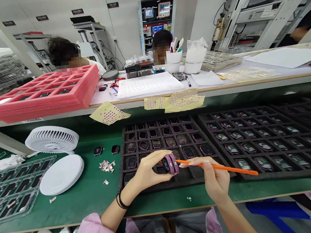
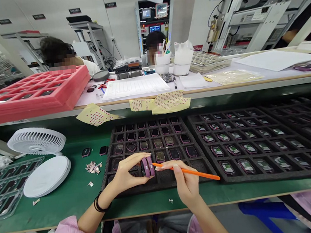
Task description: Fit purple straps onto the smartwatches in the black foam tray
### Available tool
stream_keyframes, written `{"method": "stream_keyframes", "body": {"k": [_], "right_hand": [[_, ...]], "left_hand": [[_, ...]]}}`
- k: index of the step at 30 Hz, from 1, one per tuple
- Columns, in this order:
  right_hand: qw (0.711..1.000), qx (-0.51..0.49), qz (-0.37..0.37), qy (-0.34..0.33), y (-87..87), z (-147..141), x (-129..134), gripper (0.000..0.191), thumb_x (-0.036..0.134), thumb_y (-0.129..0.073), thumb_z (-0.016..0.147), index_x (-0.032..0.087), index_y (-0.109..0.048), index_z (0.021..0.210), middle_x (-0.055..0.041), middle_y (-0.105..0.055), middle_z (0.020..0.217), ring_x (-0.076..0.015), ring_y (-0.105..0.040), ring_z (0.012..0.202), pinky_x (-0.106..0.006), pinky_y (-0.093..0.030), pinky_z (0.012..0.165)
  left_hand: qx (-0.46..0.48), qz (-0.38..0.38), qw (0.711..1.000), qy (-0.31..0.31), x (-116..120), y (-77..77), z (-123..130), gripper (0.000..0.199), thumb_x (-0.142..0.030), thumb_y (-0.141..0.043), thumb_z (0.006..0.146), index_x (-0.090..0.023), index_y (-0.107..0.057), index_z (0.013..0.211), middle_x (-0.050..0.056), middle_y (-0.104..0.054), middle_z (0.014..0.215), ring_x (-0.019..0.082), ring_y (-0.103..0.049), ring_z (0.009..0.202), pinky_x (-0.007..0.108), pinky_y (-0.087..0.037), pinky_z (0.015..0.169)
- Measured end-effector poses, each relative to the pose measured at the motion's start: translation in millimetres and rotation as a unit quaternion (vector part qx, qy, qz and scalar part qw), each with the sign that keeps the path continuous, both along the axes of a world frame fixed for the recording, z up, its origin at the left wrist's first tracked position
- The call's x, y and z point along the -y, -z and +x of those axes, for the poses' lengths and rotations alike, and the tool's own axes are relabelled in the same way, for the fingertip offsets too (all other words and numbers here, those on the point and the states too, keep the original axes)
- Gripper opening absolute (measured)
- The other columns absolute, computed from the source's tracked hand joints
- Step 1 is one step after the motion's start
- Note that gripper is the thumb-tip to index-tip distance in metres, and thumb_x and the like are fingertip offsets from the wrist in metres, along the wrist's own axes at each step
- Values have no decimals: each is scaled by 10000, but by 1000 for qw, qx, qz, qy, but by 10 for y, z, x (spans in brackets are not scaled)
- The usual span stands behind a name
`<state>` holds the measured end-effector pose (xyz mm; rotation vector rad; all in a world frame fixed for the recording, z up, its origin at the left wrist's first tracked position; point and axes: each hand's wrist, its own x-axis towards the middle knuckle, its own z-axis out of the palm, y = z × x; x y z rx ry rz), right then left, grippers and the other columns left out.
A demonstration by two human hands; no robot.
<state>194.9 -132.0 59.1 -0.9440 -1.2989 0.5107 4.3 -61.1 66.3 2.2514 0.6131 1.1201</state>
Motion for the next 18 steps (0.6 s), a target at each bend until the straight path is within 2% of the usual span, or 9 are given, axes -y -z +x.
{"method": "stream_keyframes", "body": {"k": [5,10,13,18], "right_hand": [[999,40,17,2,13,-4,16,327,263,-381,977,220,-696,903,-64,-723,778,-225,-709,790,-375,-574,715],[992,105,64,8,-69,-17,46,300,192,-387,960,221,-683,918,-65,-715,795,-215,-697,788,-354,-569,668],[989,119,93,9,-130,-34,40,299,152,-384,950,204,-676,916,-61,-701,762,-203,-689,758,-332,-558,629],[994,79,71,-18,-134,-65,23,316,147,-360,962,207,-667,918,-51,-690,764,-194,-682,780,-319,-547,636]], "left_hand": [[-1,13,1000,4,-4,22,0,525,-194,-767,678,-180,-613,1180,116,-682,1144,229,-652,1035,300,-581,795],[12,43,999,-4,-1,54,26,518,-207,-752,689,-181,-609,1186,118,-683,1135,230,-663,1017,366,-552,906],[17,53,998,-6,9,49,44,525,-195,-754,677,-171,-610,1182,117,-687,1120,224,-670,992,355,-556,898],[13,33,999,-8,15,25,49,529,-185,-760,663,-174,-618,1172,110,-688,1120,223,-669,990,306,-585,799]]}}
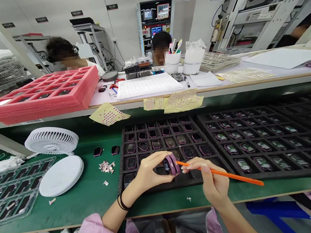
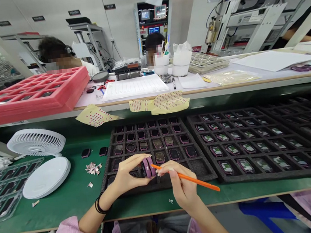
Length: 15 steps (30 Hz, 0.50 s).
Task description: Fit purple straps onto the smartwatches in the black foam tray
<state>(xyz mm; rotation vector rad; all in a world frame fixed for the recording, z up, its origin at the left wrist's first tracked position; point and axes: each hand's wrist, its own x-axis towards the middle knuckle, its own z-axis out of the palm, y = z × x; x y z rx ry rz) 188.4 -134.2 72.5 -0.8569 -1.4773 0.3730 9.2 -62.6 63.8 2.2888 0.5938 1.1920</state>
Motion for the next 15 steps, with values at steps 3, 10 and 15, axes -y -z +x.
{"method": "stream_keyframes", "body": {"k": [3,10,15], "right_hand": [[999,-23,-11,-22,4,-19,-3,317,164,-353,971,212,-663,926,-49,-688,776,-196,-678,795,-324,-546,648],[999,-17,-16,-43,29,-24,-2,307,161,-359,974,222,-660,966,-49,-692,811,-189,-665,813,-328,-534,687],[999,-31,-17,-37,37,-28,8,314,163,-352,976,221,-659,954,-47,-687,808,-185,-661,801,-324,-533,684]], "left_hand": [[-4,0,1000,-1,2,-12,4,534,-172,-751,660,-178,-616,1177,107,-685,1128,225,-667,997,320,-579,824],[-3,6,1000,-1,10,-18,1,539,-161,-754,654,-164,-616,1175,112,-688,1121,225,-669,997,340,-562,883],[-5,11,1000,2,10,-32,-1,535,-166,-755,659,-158,-613,1174,114,-688,1122,224,-672,994,334,-565,881]]}}
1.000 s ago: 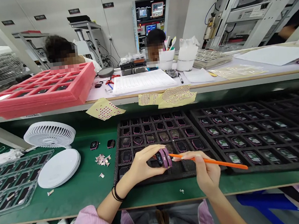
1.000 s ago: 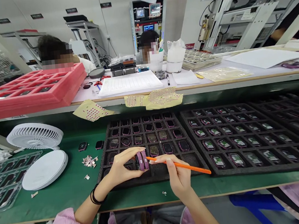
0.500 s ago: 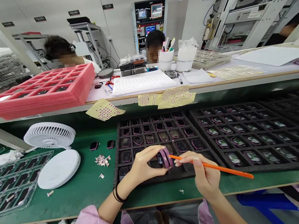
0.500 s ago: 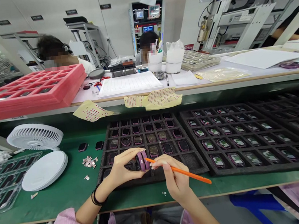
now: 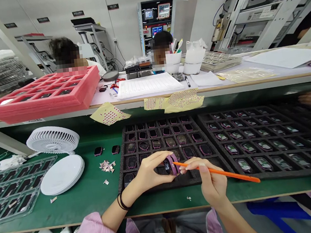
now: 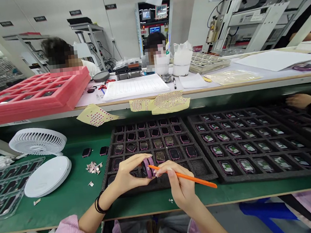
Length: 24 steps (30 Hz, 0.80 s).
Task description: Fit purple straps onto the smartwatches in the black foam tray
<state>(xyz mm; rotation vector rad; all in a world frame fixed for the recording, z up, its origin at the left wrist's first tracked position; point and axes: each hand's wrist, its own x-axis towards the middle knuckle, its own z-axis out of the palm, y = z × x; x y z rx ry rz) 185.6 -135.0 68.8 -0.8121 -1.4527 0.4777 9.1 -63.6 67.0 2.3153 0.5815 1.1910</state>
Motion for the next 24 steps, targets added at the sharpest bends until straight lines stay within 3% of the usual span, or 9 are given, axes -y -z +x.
{"method": "stream_keyframes", "body": {"k": [8,14,20,24], "right_hand": [[999,45,5,20,-55,-1,-10,299,128,-365,960,217,-648,928,-31,-666,762,-161,-651,757,-285,-526,655],[998,43,-4,54,91,93,-31,292,151,-380,961,205,-646,853,-18,-642,711,-149,-634,710,-288,-523,669],[991,-41,-27,126,196,195,33,319,204,-364,981,201,-660,861,-20,-665,743,-153,-650,685,-311,-545,659],[989,-30,-42,140,227,235,71,314,241,-384,978,191,-665,846,-32,-676,752,-160,-654,671,-310,-549,617]], "left_hand": [[-9,23,1000,2,-22,62,-2,495,-181,-737,697,-150,-599,1172,128,-682,1127,217,-670,996,335,-559,889],[-94,-68,993,3,3,67,87,425,-238,-744,694,-161,-635,1097,76,-695,1038,194,-667,924,290,-550,840],[-228,-107,968,-1,-13,388,433,388,-264,-746,683,-171,-652,1048,79,-664,1050,228,-631,964,325,-525,864],[-258,-105,960,-4,-40,500,380,397,-300,-766,694,-151,-650,1043,96,-625,1056,236,-602,974,355,-512,890]]}}
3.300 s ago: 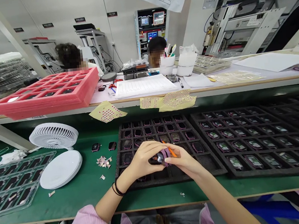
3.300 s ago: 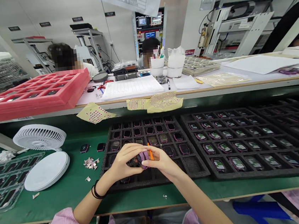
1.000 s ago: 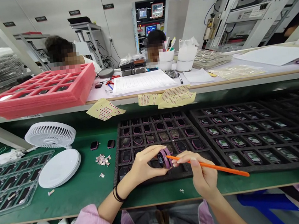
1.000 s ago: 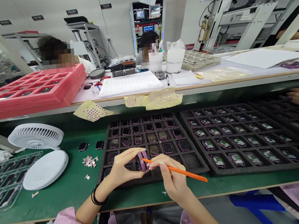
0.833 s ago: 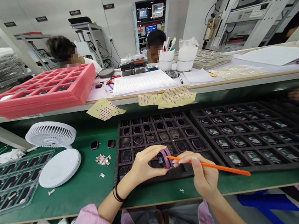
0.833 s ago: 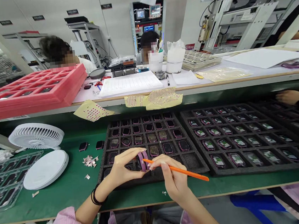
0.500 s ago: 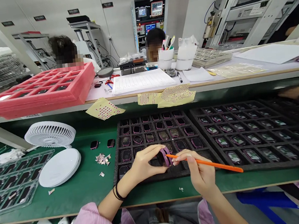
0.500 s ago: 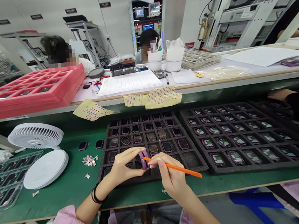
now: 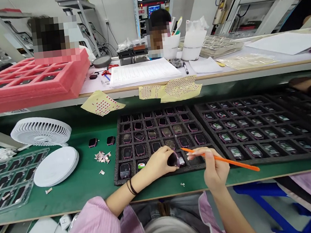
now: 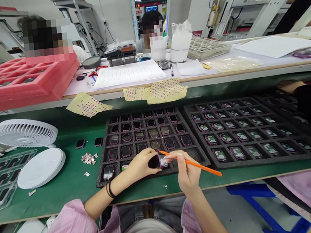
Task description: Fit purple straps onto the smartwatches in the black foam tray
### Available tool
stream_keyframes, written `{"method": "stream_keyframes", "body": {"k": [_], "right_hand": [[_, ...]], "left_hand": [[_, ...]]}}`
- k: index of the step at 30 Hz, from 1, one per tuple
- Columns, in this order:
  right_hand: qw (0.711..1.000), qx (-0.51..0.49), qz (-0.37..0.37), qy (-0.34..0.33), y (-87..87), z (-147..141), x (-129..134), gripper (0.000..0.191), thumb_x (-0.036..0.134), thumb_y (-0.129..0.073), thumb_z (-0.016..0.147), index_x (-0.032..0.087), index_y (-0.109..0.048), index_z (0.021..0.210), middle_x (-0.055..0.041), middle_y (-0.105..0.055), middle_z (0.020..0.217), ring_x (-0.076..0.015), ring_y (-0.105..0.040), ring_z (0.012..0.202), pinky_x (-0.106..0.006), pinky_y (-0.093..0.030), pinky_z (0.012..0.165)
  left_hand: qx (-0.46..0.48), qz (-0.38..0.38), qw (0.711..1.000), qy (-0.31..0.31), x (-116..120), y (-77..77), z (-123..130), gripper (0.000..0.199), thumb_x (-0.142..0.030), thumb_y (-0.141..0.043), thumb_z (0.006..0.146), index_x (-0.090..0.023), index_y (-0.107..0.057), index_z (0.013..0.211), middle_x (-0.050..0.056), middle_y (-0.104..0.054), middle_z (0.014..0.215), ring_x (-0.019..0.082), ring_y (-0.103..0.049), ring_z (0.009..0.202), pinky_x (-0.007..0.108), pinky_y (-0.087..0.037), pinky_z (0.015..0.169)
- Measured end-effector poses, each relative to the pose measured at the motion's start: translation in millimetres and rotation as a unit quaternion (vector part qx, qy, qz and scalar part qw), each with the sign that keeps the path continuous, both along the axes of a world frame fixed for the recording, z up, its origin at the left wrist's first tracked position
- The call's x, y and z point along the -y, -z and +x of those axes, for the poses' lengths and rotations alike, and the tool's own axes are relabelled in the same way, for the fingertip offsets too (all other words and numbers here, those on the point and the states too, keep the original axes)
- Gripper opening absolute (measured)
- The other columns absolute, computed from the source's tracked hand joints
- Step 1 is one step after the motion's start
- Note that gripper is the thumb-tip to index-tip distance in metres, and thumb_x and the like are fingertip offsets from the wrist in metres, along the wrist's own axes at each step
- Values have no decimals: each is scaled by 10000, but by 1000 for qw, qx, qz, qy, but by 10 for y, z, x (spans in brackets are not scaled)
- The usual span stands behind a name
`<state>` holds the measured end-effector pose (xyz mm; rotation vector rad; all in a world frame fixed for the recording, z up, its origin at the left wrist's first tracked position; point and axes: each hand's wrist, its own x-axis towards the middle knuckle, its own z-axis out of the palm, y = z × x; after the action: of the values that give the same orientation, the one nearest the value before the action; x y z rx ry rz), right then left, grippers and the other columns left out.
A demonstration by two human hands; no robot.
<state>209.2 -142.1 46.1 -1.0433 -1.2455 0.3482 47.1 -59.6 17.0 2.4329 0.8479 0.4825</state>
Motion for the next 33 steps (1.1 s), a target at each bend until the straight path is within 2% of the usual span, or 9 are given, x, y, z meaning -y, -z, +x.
{"method": "stream_keyframes", "body": {"k": [7,11,15,19,23,25,28,31,33], "right_hand": [[999,-10,-52,9,86,-23,-31,337,289,-388,976,184,-652,794,-37,-673,716,-155,-639,612,-309,-546,584],[998,-16,-62,-22,141,-84,-56,315,293,-410,971,185,-660,814,-40,-682,736,-154,-650,631,-296,-550,584],[992,-50,-89,-75,199,-156,-74,304,316,-412,975,178,-657,859,-46,-703,761,-157,-672,633,-298,-567,586],[979,-78,-132,-135,246,-287,-112,313,362,-412,976,174,-643,880,-51,-720,756,-167,-692,652,-302,-582,596],[954,-109,-189,-203,289,-446,-159,345,417,-379,980,175,-619,928,-66,-741,788,-182,-714,686,-334,-599,652],[941,-127,-216,-226,309,-506,-190,354,441,-377,976,176,-611,979,-86,-750,858,-199,-725,759,-374,-603,722],[926,-154,-239,-250,318,-567,-253,312,444,-480,935,190,-624,1045,-110,-722,1062,-224,-692,984,-426,-558,886],[899,-198,-266,-286,286,-607,-315,340,404,-666,823,228,-630,1112,-98,-669,1203,-229,-637,1106,-437,-497,983],[868,-233,-297,-324,243,-626,-339,388,392,-715,776,239,-637,1124,-90,-677,1187,-231,-653,1073,-435,-517,953]], "left_hand": [[-66,74,995,-12,36,-16,-473,607,-394,-752,732,-134,-559,1244,102,-602,1025,247,-586,938,391,-515,834],[-100,55,993,-33,91,-175,-775,378,-393,-646,835,-177,-595,1140,91,-600,1091,242,-583,998,389,-483,871],[-164,14,984,-73,134,-313,-1069,215,-253,-670,806,-190,-602,1000,58,-617,1029,240,-580,968,366,-479,826],[-187,14,978,-88,126,-280,-1087,330,-189,-698,741,-183,-579,1049,68,-611,1080,247,-568,1004,357,-488,826],[-246,55,963,-96,42,-171,-967,333,-204,-741,663,-159,-598,960,92,-614,1025,286,-570,962,393,-495,794],[-223,55,969,-95,5,-122,-948,337,-217,-762,618,-156,-593,903,90,-614,972,280,-571,920,391,-498,780],[-109,45,987,-113,14,-93,-961,384,-222,-771,580,-168,-572,903,78,-617,975,259,-578,907,387,-500,797],[42,51,989,-131,100,-155,-925,407,-212,-744,610,-194,-551,968,72,-633,1037,242,-599,965,386,-487,852],[111,59,984,-127,167,-229,-850,432,-206,-727,626,-205,-543,1017,72,-652,1053,240,-615,982,388,-478,864]]}}
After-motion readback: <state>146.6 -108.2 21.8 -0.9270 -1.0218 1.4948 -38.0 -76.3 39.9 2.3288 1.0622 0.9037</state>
